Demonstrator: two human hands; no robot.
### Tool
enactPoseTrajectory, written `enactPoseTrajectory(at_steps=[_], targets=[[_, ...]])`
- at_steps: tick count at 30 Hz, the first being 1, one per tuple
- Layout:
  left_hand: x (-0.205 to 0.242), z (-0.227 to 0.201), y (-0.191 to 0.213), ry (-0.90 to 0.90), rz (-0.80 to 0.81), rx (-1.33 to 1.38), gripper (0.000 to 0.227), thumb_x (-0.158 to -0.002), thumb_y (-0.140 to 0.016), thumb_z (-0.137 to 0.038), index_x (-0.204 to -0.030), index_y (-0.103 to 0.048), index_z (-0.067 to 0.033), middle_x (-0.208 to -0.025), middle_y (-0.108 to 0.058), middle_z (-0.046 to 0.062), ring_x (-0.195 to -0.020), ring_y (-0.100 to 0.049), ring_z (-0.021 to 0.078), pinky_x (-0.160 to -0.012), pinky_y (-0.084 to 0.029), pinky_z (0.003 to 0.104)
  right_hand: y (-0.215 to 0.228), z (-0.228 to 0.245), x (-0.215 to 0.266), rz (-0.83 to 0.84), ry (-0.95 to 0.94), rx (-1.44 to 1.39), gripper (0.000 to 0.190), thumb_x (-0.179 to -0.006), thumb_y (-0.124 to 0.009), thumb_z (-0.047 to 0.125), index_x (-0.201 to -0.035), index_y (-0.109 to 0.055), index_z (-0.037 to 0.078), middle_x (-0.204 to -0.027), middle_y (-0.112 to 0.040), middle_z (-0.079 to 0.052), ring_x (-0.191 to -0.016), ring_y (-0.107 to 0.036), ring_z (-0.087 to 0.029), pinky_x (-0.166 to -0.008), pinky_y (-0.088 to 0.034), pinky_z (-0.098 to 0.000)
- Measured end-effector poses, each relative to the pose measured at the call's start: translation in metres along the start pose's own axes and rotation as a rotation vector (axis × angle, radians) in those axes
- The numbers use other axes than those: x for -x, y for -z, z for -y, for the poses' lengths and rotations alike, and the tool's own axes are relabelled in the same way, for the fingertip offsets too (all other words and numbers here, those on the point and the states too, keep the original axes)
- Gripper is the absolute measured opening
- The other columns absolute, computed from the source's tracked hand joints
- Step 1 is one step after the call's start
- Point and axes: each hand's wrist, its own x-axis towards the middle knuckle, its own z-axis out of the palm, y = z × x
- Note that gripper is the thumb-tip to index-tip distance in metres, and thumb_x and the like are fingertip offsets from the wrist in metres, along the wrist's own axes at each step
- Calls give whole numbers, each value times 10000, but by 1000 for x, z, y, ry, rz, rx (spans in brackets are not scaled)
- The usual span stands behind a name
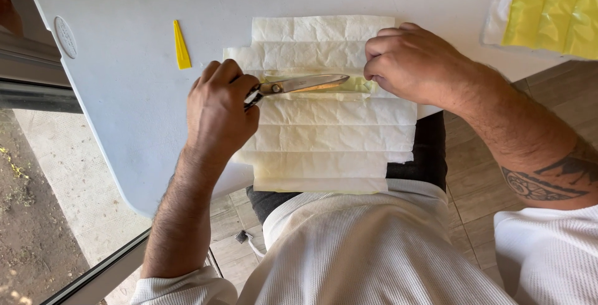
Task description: Applying glue to the edges of a padded material and pressing them down to form seams, occasionally using scissors for adjustments.
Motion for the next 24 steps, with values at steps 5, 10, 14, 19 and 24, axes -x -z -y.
enactPoseTrajectory(at_steps=[5,10,14,19,24], targets=[[11,8,-17,43,-56,188,286,-644,-615,50,-918,-653,-23,-898,-564,63,-792,-489,287,-612,-449,387,5,5,-13,128,39,84,229,-861,-725,120,-1033,-814,245,-870,-669,60,-1008,-622,-226,-922,-500,-428],[15,5,-31,98,-164,453,276,-652,-549,32,-923,-563,-16,-914,-558,92,-780,-458,292,-630,-404,396,-1,0,-21,182,122,186,233,-778,-761,108,-939,-807,271,-809,-624,70,-975,-601,-224,-867,-443,-389],[14,7,-31,77,-214,524,312,-644,-555,36,-953,-582,-1,-1042,-623,113,-857,-524,312,-774,-470,407,7,5,-25,305,106,246,240,-766,-756,61,-853,-794,281,-765,-578,82,-919,-576,-189,-853,-409,-361],[16,15,-34,37,-221,497,304,-624,-584,57,-923,-595,1,-1126,-677,122,-904,-581,326,-821,-488,430,8,1,-24,299,105,206,189,-858,-728,169,-992,-811,273,-816,-621,76,-969,-614,-198,-893,-428,-379],[17,17,-38,70,-151,423,456,-698,-994,-198,-921,-615,-79,-1196,-684,61,-917,-564,284,-834,-486,413,-3,-18,-9,74,166,21,137,-808,-818,181,-940,-822,218,-862,-649,78,-864,-649,-176,-887,-515,-420]])
